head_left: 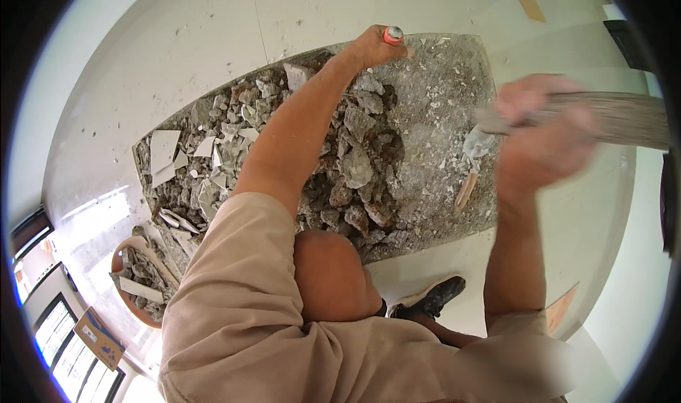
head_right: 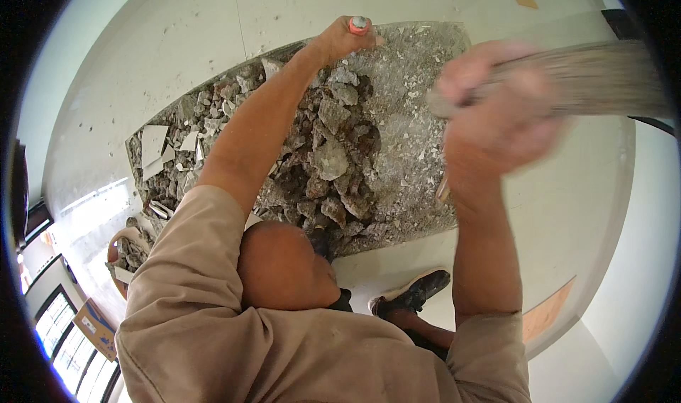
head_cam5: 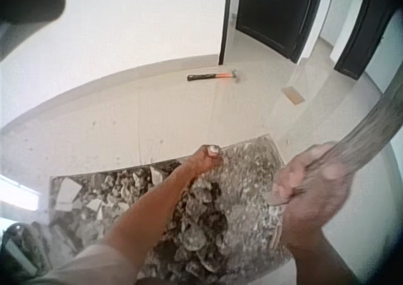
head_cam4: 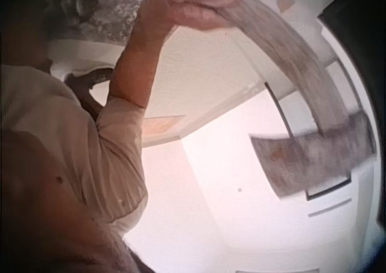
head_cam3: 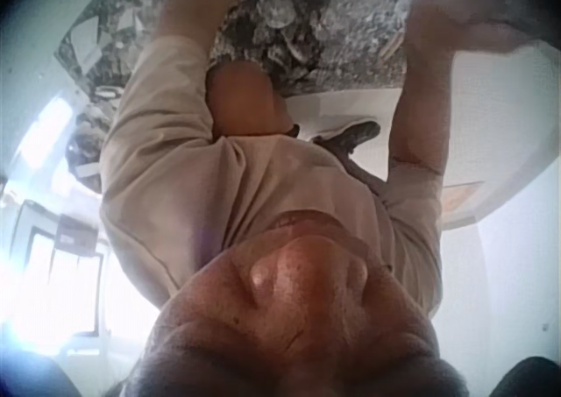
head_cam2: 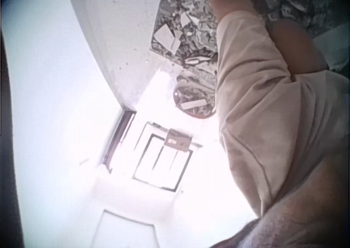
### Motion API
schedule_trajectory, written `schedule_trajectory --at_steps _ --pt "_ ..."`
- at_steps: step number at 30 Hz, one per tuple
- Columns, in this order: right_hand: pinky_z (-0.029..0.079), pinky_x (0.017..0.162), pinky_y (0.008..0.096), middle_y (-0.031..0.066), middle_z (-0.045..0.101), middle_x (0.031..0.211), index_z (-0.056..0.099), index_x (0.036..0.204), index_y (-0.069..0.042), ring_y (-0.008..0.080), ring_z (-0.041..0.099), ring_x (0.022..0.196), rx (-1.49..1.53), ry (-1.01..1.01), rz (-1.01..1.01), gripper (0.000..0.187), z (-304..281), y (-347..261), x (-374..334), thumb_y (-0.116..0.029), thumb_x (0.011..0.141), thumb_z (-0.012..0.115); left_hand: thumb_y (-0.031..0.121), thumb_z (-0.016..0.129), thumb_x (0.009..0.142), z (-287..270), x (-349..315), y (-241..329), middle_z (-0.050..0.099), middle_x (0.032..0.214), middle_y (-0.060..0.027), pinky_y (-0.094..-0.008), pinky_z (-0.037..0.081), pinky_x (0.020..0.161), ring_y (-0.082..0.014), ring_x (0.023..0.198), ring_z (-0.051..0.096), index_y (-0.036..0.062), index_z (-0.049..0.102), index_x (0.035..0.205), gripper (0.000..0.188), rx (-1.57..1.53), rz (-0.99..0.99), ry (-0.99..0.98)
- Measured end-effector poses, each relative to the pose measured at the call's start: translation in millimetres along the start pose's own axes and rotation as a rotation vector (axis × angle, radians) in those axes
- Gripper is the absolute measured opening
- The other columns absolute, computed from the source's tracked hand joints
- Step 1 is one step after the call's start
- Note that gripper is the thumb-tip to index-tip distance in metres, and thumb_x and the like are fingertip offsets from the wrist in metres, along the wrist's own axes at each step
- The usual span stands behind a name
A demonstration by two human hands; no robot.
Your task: The person breaks up concrete and tile debris on a floor using an axe and a hand trowel, moving the rubble into a basket.
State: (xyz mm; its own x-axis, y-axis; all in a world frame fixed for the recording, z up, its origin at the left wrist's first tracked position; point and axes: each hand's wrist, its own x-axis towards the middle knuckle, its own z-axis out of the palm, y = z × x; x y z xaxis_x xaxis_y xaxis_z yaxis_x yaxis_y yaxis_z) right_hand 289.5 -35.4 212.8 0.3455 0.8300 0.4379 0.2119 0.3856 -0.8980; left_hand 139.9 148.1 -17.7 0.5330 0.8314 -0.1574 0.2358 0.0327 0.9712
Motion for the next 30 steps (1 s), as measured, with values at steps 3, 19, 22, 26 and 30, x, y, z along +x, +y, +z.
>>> schedule_trajectory --at_steps 3,19,22,26,30 --pt "0.053 0.069 0.0454 0.0175 0.062 0.074 0.055 0.099 0.002 0.0299 0.062 0.065 -1.008 -0.591 0.422 0.033 0 50 -30 -0.030 0.104 0.051 0.029 0.084 0.083 2 -3 2 0.055 0.068 0.0043 -0.0317 0.042 0.064 -0.0102 0.065 0.048 0.0109 0.060 0.074 0.032 -0.066 0.036 -0.039" --pt "0.035 0.045 0.0199 0.0005 0.052 0.067 0.054 0.105 -0.001 0.0048 0.042 0.051 -0.151 0.044 0.394 0.018 -26 7 -40 -0.019 0.104 0.051 0.024 0.073 0.086 27 31 18 0.072 0.093 -0.0201 -0.0411 0.056 0.080 -0.0286 0.086 0.072 -0.0023 0.070 0.098 0.029 0.133 -0.213 0.198" --pt "0.036 0.045 0.0202 -0.0012 0.050 0.066 0.055 0.101 -0.001 0.0042 0.042 0.050 -0.273 0.041 0.511 0.020 -48 10 -53 -0.020 0.105 0.051 0.030 0.067 0.092 39 51 25 0.073 0.089 -0.0185 -0.0436 0.057 0.082 -0.0311 0.089 0.072 -0.0020 0.071 0.096 0.033 0.220 -0.295 0.193" --pt "0.036 0.044 0.0210 -0.0015 0.049 0.065 0.055 0.098 -0.002 0.0043 0.043 0.049 -0.365 0.055 0.603 0.025 -67 12 -71 -0.025 0.107 0.051 0.034 0.060 0.095 57 53 31 0.072 0.090 -0.0227 -0.0443 0.058 0.082 -0.0379 0.089 0.072 -0.0033 0.071 0.094 0.039 0.381 -0.309 0.201" --pt "0.037 0.043 0.0213 -0.0007 0.050 0.064 0.054 0.095 -0.004 0.0052 0.045 0.049 -0.412 0.064 0.670 0.026 -84 15 -91 -0.027 0.107 0.051 0.040 0.056 0.099 63 30 33 0.071 0.088 -0.0243 -0.0468 0.058 0.080 -0.0404 0.088 0.071 -0.0040 0.071 0.092 0.047 0.489 -0.237 0.145"
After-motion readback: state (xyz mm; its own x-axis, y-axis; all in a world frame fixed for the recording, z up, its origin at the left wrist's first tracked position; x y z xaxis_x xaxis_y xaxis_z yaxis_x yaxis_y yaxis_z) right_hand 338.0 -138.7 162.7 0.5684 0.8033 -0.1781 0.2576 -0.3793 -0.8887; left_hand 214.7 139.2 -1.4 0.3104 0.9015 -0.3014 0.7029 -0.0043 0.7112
